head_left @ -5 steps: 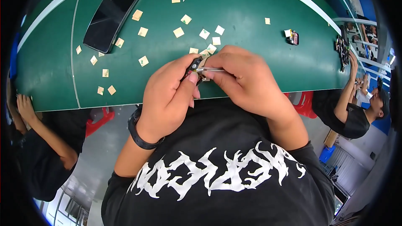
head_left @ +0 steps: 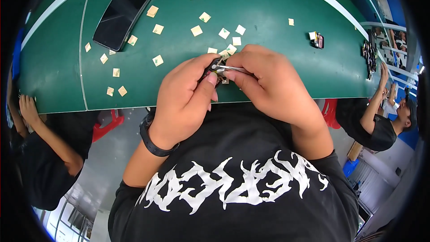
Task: Assembling small electronic components and applying labels to smartwatch internals on a factory line.
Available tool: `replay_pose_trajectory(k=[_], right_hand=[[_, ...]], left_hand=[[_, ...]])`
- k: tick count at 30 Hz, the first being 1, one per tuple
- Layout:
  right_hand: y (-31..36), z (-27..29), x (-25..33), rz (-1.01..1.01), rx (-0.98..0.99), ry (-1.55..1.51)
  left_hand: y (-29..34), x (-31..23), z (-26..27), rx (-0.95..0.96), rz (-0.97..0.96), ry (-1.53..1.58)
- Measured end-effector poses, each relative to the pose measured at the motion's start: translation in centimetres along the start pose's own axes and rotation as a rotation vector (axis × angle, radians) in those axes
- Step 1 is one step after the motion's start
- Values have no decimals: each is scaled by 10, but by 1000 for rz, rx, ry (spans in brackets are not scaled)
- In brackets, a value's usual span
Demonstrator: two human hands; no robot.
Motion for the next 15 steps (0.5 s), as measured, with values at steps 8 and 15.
replay_pose_trajectory(k=[8, 15], right_hand=[[-2, -14, -23, -186, -22, -233], [1, -21, -42, -362, -157, -520]], left_hand=[[3, -4, 3, -39, -115, -79], [3, 3, 4, 67, -24, 64]])
Point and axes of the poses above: each hand's wrist, its own y-axis away from the middle knuckle, its own z-axis out of the back of the hand, x = y × z, the point moved 9 cm from there along -y, towards the middle knuckle, and after that the axes turned 5 degrees about -y, right-handed, at the moved point
